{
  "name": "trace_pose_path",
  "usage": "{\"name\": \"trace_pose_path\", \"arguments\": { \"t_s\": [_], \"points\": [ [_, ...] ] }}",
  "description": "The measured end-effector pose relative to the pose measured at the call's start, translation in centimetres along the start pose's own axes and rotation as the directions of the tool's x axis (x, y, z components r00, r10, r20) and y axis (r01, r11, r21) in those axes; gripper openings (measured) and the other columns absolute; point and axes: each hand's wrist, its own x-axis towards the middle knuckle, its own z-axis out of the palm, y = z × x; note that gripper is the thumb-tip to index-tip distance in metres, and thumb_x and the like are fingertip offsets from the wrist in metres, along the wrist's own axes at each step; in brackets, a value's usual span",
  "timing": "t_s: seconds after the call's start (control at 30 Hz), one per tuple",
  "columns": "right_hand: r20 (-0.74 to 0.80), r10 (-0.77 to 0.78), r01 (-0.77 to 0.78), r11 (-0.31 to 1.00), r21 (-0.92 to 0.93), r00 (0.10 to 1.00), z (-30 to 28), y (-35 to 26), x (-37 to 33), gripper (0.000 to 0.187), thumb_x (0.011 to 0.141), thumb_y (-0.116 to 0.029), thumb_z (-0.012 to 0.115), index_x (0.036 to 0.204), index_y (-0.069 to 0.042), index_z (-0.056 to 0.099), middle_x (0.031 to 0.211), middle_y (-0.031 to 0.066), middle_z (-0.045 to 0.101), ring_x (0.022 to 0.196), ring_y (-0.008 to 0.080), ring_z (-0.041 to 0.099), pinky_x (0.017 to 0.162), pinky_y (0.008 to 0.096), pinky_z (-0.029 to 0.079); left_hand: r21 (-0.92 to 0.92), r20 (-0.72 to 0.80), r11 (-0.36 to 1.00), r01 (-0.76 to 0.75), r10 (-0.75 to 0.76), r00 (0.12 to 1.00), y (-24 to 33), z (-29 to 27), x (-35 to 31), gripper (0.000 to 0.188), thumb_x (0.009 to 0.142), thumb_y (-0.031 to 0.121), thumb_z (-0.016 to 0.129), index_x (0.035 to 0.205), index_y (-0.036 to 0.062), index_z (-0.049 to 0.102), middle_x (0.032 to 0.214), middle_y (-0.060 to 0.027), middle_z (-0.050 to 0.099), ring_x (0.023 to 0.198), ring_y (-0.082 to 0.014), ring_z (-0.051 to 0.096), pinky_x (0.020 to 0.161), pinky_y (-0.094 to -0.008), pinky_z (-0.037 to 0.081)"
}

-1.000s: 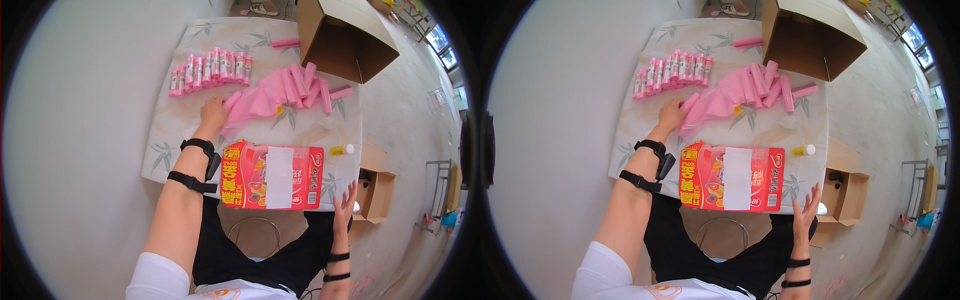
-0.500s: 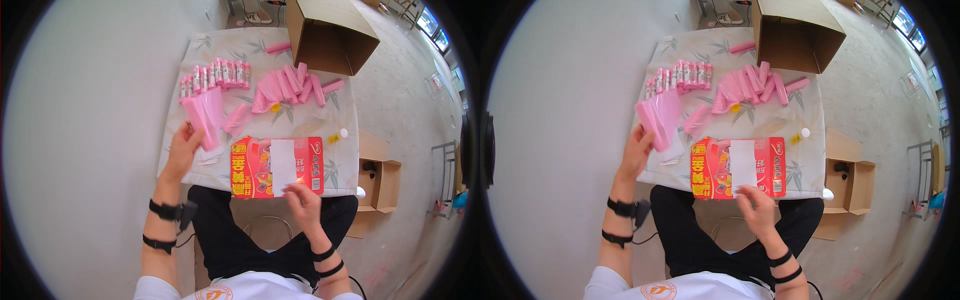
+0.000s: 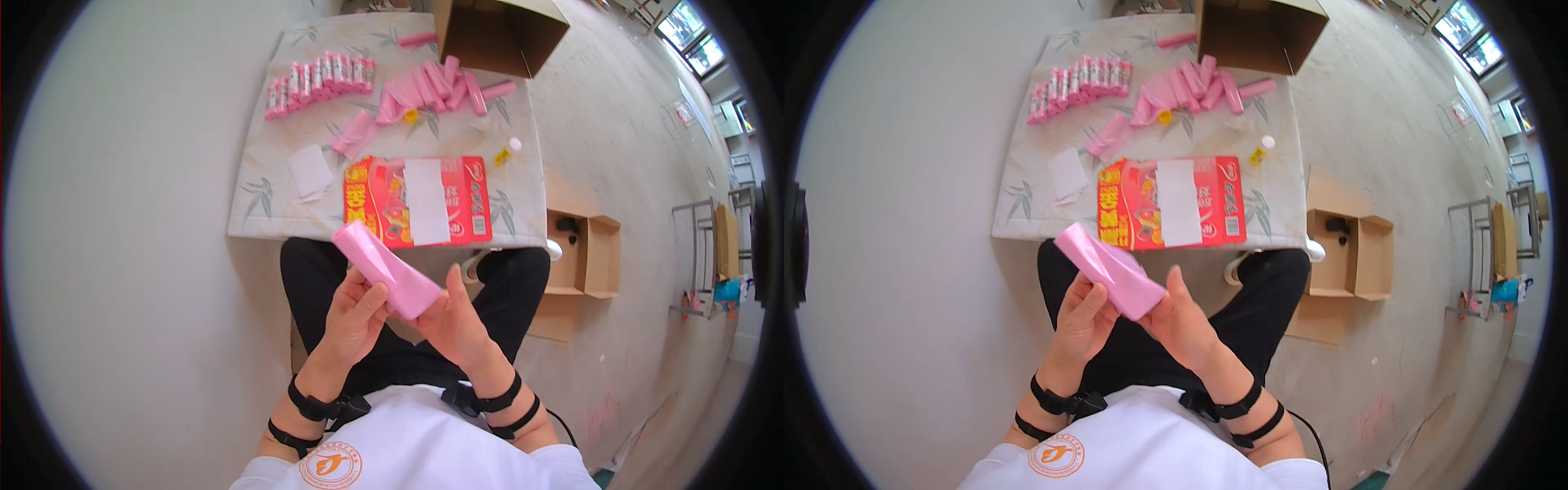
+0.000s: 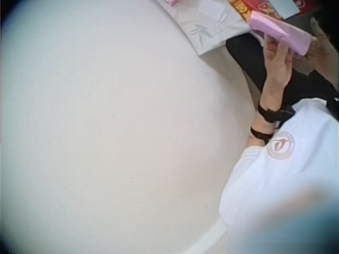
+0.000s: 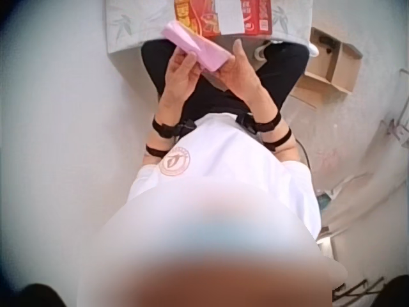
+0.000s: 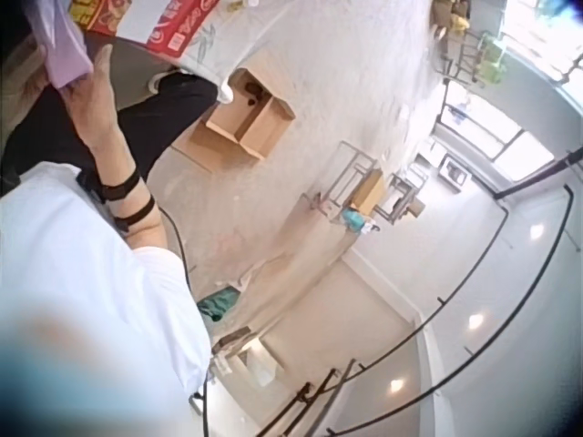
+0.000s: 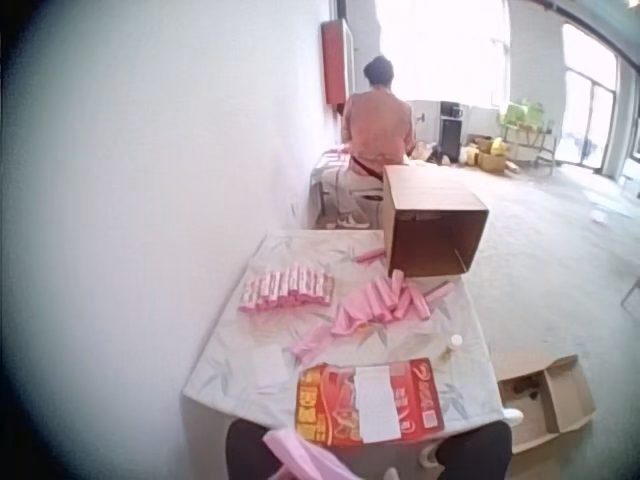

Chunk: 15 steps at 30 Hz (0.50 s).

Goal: Packaging compressed towels by applying labels with glue and rolling them up.

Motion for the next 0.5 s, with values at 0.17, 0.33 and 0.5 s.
{"name": "trace_pose_path", "arguments": {
  "t_s": [0.17, 0.33, 0.5],
  "points": [
    [-0.260, -0.241, 0.237, 0.970, -0.048, 0.935, -1.1, -1.6, -0.2, 0.039, 0.098, -0.033, 0.045, 0.113, 0.000, 0.058, 0.107, 0.0098, 0.064, 0.096, 0.0169, 0.062, 0.083, 0.0317, 0.049, 0.032, 0.035, 0.999, -0.033, 0.031, 0.999, -0.8, -0.4, -1.4, 0.039, 0.090, 0.019, 0.063, 0.125, 0.0077, 0.049, 0.123, -0.0071, 0.057, 0.115, -0.0182, 0.055, 0.100, -0.0374, 0.043],
    [0.054, 0.186, -0.175, 0.970, -0.170, 0.981, -5.4, -0.3, -1.8, 0.043, 0.096, -0.036, 0.049, 0.119, 0.000, 0.055, 0.101, 0.0113, 0.064, 0.086, 0.0159, 0.062, 0.070, 0.0284, 0.050, 0.127, 0.007, 0.987, -0.097, 0.097, 0.995, -1.5, 0.0, -1.4, 0.040, 0.090, 0.022, 0.063, 0.125, 0.0068, 0.050, 0.122, -0.0064, 0.057, 0.117, -0.0182, 0.052, 0.103, -0.0370, 0.039],
    [0.374, -0.371, 0.493, 0.312, -0.812, 0.850, -0.4, 2.0, -3.1, 0.070, 0.073, -0.019, 0.079, 0.129, 0.002, 0.043, 0.121, 0.0162, 0.047, 0.107, 0.0315, 0.051, 0.090, 0.0387, 0.045, -0.087, -0.115, 0.996, 0.021, -0.031, 0.993, -0.5, 1.7, -0.6, 0.035, 0.095, 0.026, 0.055, 0.124, 0.0065, 0.051, 0.115, -0.0025, 0.058, 0.106, -0.0135, 0.054, 0.095, -0.0324, 0.041]
  ]
}}
